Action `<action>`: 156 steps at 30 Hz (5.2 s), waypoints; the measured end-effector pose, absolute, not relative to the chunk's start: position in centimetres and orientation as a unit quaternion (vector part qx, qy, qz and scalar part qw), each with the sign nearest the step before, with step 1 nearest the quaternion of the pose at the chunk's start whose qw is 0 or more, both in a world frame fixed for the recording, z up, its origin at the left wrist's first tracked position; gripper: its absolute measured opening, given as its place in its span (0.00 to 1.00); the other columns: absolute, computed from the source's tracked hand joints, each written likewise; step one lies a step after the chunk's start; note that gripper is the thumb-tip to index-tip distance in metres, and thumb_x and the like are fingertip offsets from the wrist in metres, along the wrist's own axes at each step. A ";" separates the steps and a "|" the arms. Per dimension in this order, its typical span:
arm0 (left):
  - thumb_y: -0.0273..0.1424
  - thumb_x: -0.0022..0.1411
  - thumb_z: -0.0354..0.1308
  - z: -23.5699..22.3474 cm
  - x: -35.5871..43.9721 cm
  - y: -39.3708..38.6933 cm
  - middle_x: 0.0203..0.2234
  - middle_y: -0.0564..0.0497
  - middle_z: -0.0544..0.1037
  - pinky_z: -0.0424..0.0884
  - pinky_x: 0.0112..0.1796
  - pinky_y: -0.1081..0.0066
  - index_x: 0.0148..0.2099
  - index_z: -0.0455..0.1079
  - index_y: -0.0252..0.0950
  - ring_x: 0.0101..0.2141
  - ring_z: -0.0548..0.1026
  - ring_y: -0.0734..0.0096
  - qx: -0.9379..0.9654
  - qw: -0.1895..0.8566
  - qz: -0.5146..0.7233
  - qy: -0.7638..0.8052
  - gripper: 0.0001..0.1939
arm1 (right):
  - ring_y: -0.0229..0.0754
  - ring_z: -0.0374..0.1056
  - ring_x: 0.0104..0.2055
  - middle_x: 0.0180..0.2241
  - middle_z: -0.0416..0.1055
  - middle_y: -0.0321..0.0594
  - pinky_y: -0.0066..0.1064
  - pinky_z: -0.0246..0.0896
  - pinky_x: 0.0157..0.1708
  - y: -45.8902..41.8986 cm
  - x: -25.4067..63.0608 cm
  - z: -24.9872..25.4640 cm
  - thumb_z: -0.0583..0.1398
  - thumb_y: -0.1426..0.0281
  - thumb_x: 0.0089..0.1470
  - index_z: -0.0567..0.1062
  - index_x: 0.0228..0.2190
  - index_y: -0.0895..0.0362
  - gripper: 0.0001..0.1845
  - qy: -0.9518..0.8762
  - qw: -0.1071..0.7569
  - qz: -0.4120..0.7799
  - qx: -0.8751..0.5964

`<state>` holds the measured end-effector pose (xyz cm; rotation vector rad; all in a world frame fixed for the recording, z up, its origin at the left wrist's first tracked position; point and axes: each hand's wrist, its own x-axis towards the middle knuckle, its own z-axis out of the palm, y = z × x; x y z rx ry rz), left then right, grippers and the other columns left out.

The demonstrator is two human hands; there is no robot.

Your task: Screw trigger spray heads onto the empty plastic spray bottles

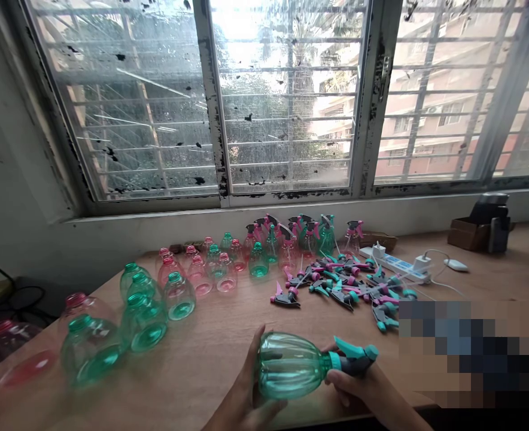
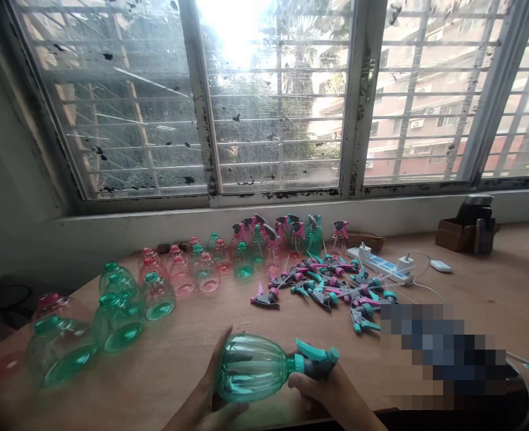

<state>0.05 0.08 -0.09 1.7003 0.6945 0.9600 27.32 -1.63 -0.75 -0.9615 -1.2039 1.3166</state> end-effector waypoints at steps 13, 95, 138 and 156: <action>0.49 0.61 0.67 3.3 0.0 -1.6 0.74 0.45 0.54 0.46 0.70 0.58 0.76 0.24 0.44 0.73 0.47 0.49 0.686 0.552 0.345 0.327 0.61 | 0.36 0.65 0.18 0.24 0.78 0.34 0.30 0.61 0.22 -1.5 27.4 -1.0 0.73 0.50 0.43 0.78 0.39 0.56 0.28 -0.517 0.519 0.536 -0.421; 0.48 0.61 0.67 1.2 -0.2 -0.5 0.75 0.45 0.49 0.42 0.70 0.51 0.76 0.33 0.49 0.72 0.48 0.46 0.684 0.546 0.384 0.294 0.56 | 0.37 0.64 0.19 0.17 0.68 0.27 0.29 0.59 0.24 -1.4 27.5 -1.4 0.73 0.52 0.46 0.76 0.41 0.55 0.27 -0.526 0.521 0.527 -0.417; 0.43 0.55 0.74 1.6 0.2 -0.4 0.65 0.43 0.69 0.63 0.63 0.52 0.76 0.35 0.53 0.61 0.71 0.50 0.634 0.609 0.386 0.281 0.61 | 0.38 0.62 0.18 0.15 0.67 0.28 0.30 0.58 0.24 -1.3 27.5 -1.3 0.71 0.48 0.46 0.78 0.40 0.56 0.28 -0.535 0.519 0.517 -0.421; 0.45 0.62 0.69 2.5 0.0 -1.1 0.71 0.45 0.60 0.55 0.68 0.57 0.76 0.31 0.48 0.70 0.58 0.47 0.658 0.579 0.381 0.294 0.57 | 0.38 0.63 0.18 0.16 0.69 0.28 0.31 0.60 0.23 -1.2 27.3 -1.7 0.73 0.51 0.45 0.77 0.42 0.56 0.28 -0.520 0.538 0.515 -0.419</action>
